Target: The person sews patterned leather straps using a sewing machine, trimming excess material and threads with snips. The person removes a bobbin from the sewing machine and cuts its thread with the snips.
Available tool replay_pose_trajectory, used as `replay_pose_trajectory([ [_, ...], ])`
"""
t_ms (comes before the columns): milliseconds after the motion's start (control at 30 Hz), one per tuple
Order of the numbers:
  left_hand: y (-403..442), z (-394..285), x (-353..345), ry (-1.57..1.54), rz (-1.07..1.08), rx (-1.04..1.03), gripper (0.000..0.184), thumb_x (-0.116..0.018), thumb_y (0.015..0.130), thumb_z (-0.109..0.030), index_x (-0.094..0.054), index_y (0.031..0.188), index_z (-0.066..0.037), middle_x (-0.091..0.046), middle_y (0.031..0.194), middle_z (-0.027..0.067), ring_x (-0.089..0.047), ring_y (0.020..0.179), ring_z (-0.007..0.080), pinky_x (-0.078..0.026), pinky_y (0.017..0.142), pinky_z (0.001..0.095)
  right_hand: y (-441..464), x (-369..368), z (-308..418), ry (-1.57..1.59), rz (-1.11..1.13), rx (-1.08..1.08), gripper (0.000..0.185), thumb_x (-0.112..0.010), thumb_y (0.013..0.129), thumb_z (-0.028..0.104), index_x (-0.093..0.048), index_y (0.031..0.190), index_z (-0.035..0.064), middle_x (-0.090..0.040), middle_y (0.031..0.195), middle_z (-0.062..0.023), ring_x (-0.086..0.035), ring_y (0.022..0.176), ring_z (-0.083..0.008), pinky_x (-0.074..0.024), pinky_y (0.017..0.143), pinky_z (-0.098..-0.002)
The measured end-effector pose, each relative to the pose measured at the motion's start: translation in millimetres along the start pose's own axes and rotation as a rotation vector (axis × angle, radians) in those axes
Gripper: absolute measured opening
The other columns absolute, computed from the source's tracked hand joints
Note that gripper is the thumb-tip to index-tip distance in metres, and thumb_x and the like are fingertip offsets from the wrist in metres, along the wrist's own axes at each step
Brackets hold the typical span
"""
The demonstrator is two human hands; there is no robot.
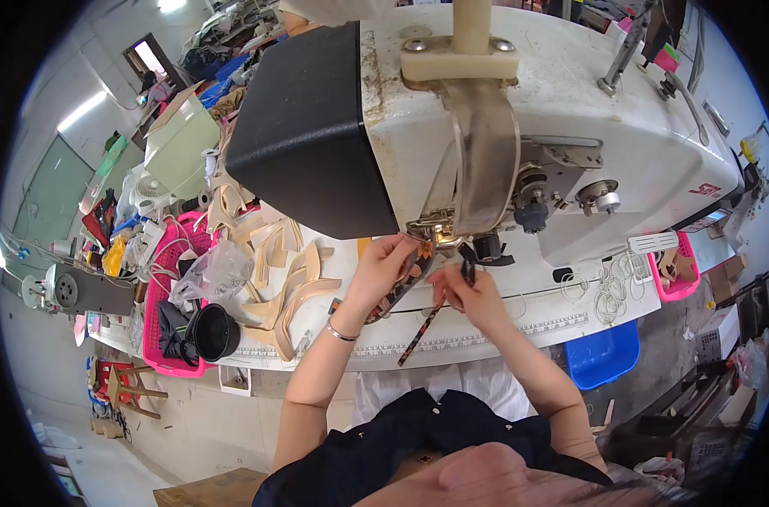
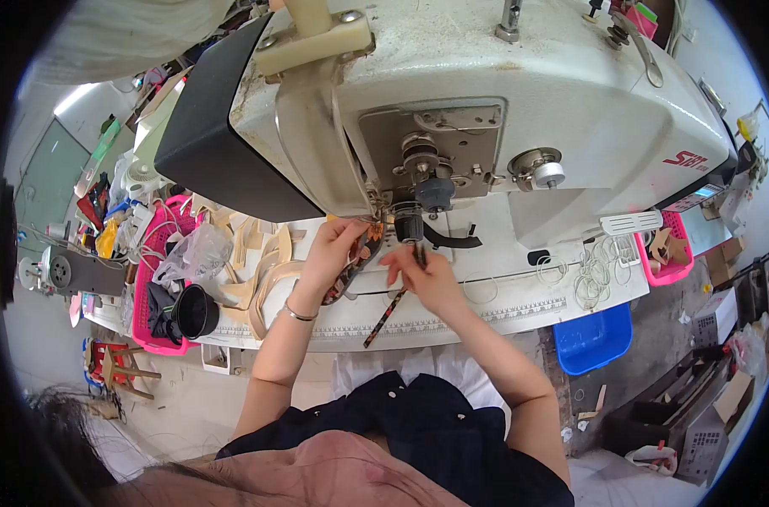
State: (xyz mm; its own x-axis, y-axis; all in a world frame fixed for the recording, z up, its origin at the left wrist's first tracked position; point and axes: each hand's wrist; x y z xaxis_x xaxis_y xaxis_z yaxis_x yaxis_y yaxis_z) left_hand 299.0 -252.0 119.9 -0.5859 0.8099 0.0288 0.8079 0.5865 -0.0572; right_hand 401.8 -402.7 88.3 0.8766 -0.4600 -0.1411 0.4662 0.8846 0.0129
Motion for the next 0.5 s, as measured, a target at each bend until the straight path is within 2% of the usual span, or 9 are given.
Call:
replay_pose_trajectory([
  [67, 13.4, 6.0, 17.5, -0.051, 0.04, 0.089, 0.027, -0.046, 0.095, -0.021, -0.056, 0.075, -0.005, -0.051, 0.061, -0.0032, -0.042, 0.053, 0.0062, -0.03, 0.048, 0.0202, 4.9, 23.3, -6.4, -0.108, -0.055, 0.032, 0.039, -0.038, 0.099, 0.034, -0.062, 0.087, 0.005, -0.056, 0.064, -0.0015, -0.04, 0.051, -0.0064, -0.0303, 0.047, -0.0247],
  [167, 51.5, 11.8, 36.1, -0.04, 0.065, 0.231, 0.023, -0.044, 0.095, -0.021, -0.055, 0.081, -0.007, -0.054, 0.068, -0.0019, -0.046, 0.054, 0.0083, -0.03, 0.047, 0.0201, 32.4, 65.0, 7.4, 0.05, -0.021, -0.281, 0.042, -0.044, 0.097, 0.037, -0.062, 0.083, 0.0014, -0.047, 0.061, 0.0008, -0.042, 0.052, -0.0079, -0.0346, 0.048, -0.0216],
  [200, 65.8, 22.2, 49.2, -0.249, 0.227, 0.223, 0.017, -0.045, 0.096, -0.019, -0.056, 0.09, -0.008, -0.058, 0.077, -0.0002, -0.053, 0.061, 0.0099, -0.038, 0.05, 0.0213, 44.2, 77.1, 11.9, -0.156, 0.029, -0.333, 0.042, -0.048, 0.094, 0.039, -0.063, 0.082, 0.0015, -0.049, 0.062, 0.0002, -0.045, 0.054, -0.0089, -0.0371, 0.051, -0.0225],
  [233, 71.6, 24.7, 46.2, -0.27, 0.156, 0.222, 0.015, -0.046, 0.095, -0.018, -0.057, 0.093, -0.008, -0.06, 0.08, 0.001, -0.055, 0.064, 0.0111, -0.041, 0.052, 0.022, 57.5, 88.9, 15.9, -0.363, 0.077, -0.38, 0.042, -0.052, 0.091, 0.041, -0.063, 0.081, 0.0017, -0.051, 0.063, -0.0005, -0.048, 0.056, -0.01, -0.0396, 0.054, -0.0235],
  [300, 80.7, 22.1, 38.8, -0.304, 0.014, 0.219, 0.012, -0.048, 0.095, -0.016, -0.058, 0.097, -0.009, -0.062, 0.085, 0.0033, -0.06, 0.07, 0.0135, -0.048, 0.056, 0.0235, 78.5, 101.7, 23.8, -0.648, 0.121, -0.308, 0.041, -0.058, 0.085, 0.043, -0.065, 0.081, 0.0027, -0.057, 0.066, -0.0024, -0.055, 0.063, -0.0134, -0.0439, 0.06, -0.0266],
  [367, 70.0, -0.2, 32.4, -0.387, -0.083, 0.163, 0.016, -0.053, 0.092, -0.011, -0.058, 0.107, -0.009, -0.063, 0.099, 0.0056, -0.061, 0.089, 0.0163, -0.052, 0.074, 0.0284, 90.2, 107.0, 28.1, -0.801, 0.116, -0.077, 0.04, -0.063, 0.079, 0.044, -0.067, 0.08, 0.0043, -0.063, 0.071, -0.0048, -0.061, 0.071, -0.0179, -0.0475, 0.067, -0.0309],
  [467, 64.8, -10.2, 26.0, -0.396, -0.117, 0.043, 0.022, -0.054, 0.091, -0.011, -0.056, 0.112, -0.009, -0.061, 0.107, 0.0048, -0.059, 0.098, 0.0169, -0.048, 0.084, 0.0309, 119.2, 108.6, 39.0, -0.963, 0.033, 0.199, 0.04, -0.064, 0.079, 0.044, -0.067, 0.081, 0.0048, -0.064, 0.073, -0.0053, -0.062, 0.072, -0.0191, -0.0476, 0.068, -0.0317],
  [500, 62.6, -13.3, 23.3, -0.389, -0.126, 0.016, 0.024, -0.054, 0.091, -0.011, -0.056, 0.114, -0.009, -0.06, 0.109, 0.0045, -0.058, 0.1, 0.0171, -0.047, 0.087, 0.0317, 127.3, 107.6, 41.1, -1.017, 0.003, 0.214, 0.04, -0.064, 0.078, 0.044, -0.067, 0.082, 0.0049, -0.064, 0.074, -0.0055, -0.062, 0.073, -0.0195, -0.0477, 0.068, -0.0319],
])
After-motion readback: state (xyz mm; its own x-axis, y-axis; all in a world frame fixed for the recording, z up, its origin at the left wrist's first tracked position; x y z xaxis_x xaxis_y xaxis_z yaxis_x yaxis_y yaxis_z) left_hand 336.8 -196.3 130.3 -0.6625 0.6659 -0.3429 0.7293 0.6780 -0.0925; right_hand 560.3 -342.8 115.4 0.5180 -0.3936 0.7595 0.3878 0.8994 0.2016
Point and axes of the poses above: each hand's wrist, its own y-axis towards the middle knuckle, its own x-axis out of the back of the hand, z = x × y
